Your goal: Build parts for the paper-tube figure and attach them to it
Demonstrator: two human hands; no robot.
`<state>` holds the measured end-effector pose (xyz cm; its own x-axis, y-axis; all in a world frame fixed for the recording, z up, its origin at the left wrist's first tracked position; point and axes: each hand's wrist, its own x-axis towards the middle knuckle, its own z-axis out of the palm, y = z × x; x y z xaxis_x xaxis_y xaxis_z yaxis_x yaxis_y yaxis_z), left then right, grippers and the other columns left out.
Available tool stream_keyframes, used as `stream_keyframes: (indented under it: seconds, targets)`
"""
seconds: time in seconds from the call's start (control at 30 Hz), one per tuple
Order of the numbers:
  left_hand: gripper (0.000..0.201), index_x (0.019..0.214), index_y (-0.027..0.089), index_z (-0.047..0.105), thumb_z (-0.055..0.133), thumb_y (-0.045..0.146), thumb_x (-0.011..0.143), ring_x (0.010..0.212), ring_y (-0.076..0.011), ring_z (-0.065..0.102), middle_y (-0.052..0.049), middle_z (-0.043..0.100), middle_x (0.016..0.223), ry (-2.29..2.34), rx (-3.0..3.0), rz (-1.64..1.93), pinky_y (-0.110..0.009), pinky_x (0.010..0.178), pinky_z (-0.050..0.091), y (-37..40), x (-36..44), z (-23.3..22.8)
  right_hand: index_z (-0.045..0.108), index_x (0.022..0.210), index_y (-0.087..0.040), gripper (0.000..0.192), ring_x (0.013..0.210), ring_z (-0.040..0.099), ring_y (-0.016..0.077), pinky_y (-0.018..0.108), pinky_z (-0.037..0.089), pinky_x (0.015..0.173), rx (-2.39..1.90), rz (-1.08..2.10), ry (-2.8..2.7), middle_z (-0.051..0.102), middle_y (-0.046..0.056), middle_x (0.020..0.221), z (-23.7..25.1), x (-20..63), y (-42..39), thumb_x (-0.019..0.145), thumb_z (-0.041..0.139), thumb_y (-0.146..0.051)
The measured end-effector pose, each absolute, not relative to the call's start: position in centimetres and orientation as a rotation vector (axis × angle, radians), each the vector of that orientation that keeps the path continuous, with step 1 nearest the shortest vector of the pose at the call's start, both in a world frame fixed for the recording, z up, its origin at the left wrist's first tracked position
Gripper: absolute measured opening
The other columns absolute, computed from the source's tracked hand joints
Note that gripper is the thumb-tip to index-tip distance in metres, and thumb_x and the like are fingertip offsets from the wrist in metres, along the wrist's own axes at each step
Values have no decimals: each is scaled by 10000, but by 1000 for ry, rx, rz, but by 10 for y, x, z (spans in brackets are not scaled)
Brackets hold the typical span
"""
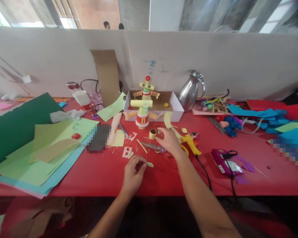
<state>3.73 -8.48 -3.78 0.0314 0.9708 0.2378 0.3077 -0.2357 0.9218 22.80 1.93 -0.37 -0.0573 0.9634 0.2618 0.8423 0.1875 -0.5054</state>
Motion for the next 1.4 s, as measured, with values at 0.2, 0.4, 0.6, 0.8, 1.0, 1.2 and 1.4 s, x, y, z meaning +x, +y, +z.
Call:
stream_keyframes:
  seconds: [0.2,0.4,0.6,0.8,1.0,1.2,1.4]
  targets:
    - [74,745,203,621,579,172,797,757,-162,590,-14,620,782,1307,1616,1225,-286,737,455,-86,39,-35,606,1275,-84,497,1135,609,293,427,405,1044,-1661,283,-1940,685,173,1222,-11,221,22,811,687,-243]
    - [89,734,202,628,576,176,801,748,-164,586,-16,620,777,1294,1640,1212,-286,726,453,-86,37,-36,621,1246,-134,423,1057,639,260,388,424,1007,-1631,248,-1967,711,132,1169,-15,216,27,829,654,-197]
    - [90,744,202,638,573,197,807,753,-170,592,-20,629,781,1298,1629,1213,-289,725,459,-86,37,-35,636,1183,-147,344,1011,635,256,367,447,953,-1648,237,-1949,728,115,1071,-18,215,28,843,631,-196]
    - [102,733,206,633,568,207,811,736,-172,587,-20,626,767,1287,1644,1208,-290,714,466,-86,38,-33,567,1286,-163,440,1030,624,258,352,467,911,-1677,262,-1933,713,113,1099,-22,214,30,857,620,-246]
    - [95,735,206,630,570,187,805,742,-171,597,-19,630,773,1290,1639,1219,-288,715,466,-86,38,-34,585,1277,-170,421,1036,625,251,340,467,916,-1659,286,-1949,713,106,1094,-22,213,29,868,627,-260]
    - [94,740,202,636,571,186,807,752,-174,598,-24,632,778,1286,1646,1210,-297,729,468,-85,37,-35,592,1264,-163,408,1029,620,252,345,456,925,-1668,244,-1906,712,113,1089,-18,214,27,870,630,-259]
    - [94,738,203,636,575,196,809,761,-175,600,-26,638,790,1293,1650,1213,-297,738,470,-85,37,-34,613,1195,-156,339,950,640,238,329,465,885,-1675,226,-1905,725,98,1040,-20,216,28,864,615,-226]
